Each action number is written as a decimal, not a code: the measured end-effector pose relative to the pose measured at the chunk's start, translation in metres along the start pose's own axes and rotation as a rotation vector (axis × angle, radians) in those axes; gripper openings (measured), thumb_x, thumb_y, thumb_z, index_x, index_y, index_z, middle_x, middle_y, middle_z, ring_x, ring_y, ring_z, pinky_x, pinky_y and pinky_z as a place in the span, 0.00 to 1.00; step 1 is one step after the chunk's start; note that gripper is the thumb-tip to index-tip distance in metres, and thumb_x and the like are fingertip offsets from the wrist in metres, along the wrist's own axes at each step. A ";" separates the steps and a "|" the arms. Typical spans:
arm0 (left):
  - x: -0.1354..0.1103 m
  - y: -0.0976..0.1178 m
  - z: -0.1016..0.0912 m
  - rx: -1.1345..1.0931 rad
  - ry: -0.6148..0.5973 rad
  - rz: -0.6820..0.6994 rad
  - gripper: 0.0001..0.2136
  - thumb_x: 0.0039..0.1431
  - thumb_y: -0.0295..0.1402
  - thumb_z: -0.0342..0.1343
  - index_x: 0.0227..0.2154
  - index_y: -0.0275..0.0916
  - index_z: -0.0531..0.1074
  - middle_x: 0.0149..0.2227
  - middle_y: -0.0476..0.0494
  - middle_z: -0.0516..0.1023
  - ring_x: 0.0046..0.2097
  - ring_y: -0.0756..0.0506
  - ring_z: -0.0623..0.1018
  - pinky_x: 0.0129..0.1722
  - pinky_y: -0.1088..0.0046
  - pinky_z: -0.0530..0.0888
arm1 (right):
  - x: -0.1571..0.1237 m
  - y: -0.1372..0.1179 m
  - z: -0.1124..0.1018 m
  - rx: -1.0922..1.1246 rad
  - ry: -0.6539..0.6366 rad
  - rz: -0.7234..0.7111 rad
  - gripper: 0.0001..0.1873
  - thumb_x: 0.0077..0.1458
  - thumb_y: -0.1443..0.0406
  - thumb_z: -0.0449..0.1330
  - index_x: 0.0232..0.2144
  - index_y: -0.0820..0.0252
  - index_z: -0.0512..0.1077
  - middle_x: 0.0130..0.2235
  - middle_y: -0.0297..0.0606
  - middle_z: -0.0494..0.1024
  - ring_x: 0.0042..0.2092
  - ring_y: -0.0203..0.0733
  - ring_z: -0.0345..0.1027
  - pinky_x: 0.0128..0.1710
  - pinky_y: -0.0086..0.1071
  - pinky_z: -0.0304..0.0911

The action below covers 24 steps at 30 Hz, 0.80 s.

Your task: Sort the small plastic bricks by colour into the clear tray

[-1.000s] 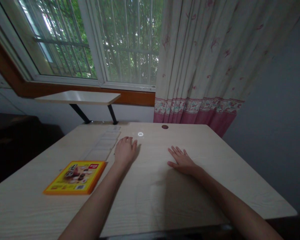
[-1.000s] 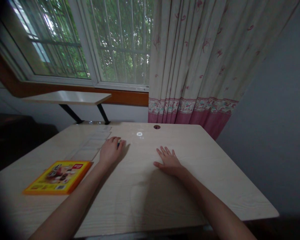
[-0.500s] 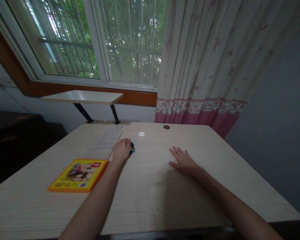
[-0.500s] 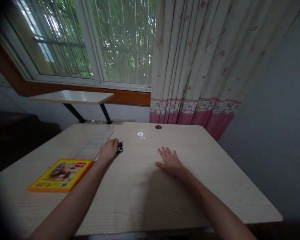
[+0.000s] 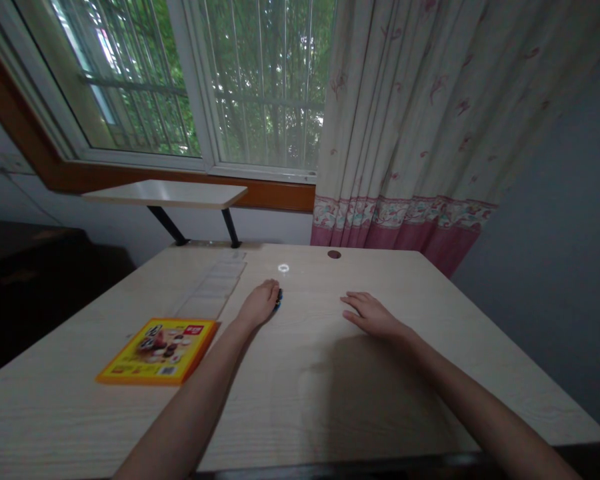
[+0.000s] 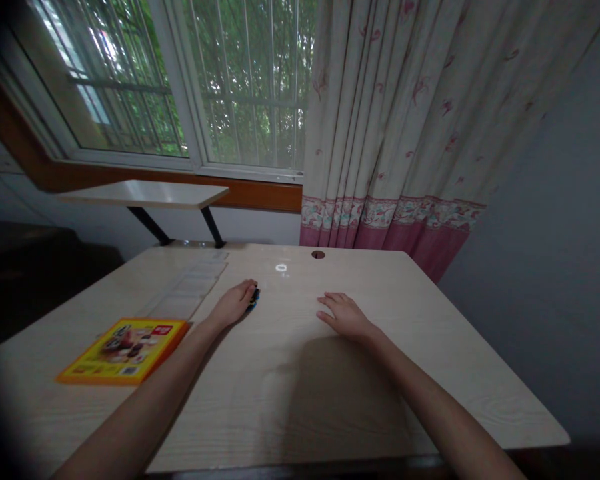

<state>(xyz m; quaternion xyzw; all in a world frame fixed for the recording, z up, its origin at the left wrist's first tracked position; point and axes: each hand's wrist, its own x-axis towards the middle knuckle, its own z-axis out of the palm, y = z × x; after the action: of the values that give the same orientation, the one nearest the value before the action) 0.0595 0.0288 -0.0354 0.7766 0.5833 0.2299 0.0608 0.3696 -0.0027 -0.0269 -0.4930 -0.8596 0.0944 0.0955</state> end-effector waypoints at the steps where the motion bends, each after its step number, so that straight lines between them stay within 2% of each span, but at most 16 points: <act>1: -0.001 0.003 0.002 -0.006 -0.006 0.025 0.19 0.63 0.36 0.33 0.43 0.33 0.68 0.48 0.38 0.71 0.51 0.46 0.69 0.52 0.70 0.63 | 0.001 0.001 -0.001 0.006 0.011 -0.008 0.28 0.57 0.50 0.43 0.53 0.59 0.62 0.56 0.44 0.62 0.57 0.45 0.52 0.56 0.39 0.46; 11: -0.014 0.043 0.017 -0.077 -0.079 0.247 0.19 0.63 0.37 0.34 0.46 0.35 0.67 0.50 0.38 0.69 0.54 0.46 0.67 0.55 0.68 0.62 | -0.002 0.003 0.003 0.063 0.124 -0.056 0.23 0.58 0.54 0.45 0.49 0.59 0.66 0.51 0.42 0.68 0.53 0.43 0.58 0.53 0.38 0.51; 17: -0.028 0.070 0.019 -0.111 -0.166 0.308 0.21 0.63 0.39 0.35 0.50 0.35 0.64 0.53 0.37 0.66 0.56 0.45 0.64 0.57 0.67 0.60 | -0.006 -0.001 0.006 0.106 0.176 -0.125 0.20 0.58 0.57 0.47 0.45 0.61 0.69 0.47 0.42 0.71 0.50 0.42 0.60 0.51 0.37 0.54; 24: -0.041 0.094 0.021 -0.240 -0.236 0.381 0.20 0.61 0.41 0.39 0.52 0.38 0.62 0.55 0.39 0.64 0.57 0.44 0.63 0.57 0.65 0.60 | -0.009 -0.003 0.008 0.119 0.198 -0.136 0.18 0.58 0.57 0.48 0.44 0.60 0.69 0.46 0.41 0.72 0.49 0.41 0.61 0.51 0.37 0.55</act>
<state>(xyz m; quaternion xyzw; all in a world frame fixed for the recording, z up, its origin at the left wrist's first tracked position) 0.1424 -0.0351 -0.0311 0.8812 0.3839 0.2127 0.1758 0.3697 -0.0130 -0.0340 -0.4341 -0.8702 0.0896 0.2152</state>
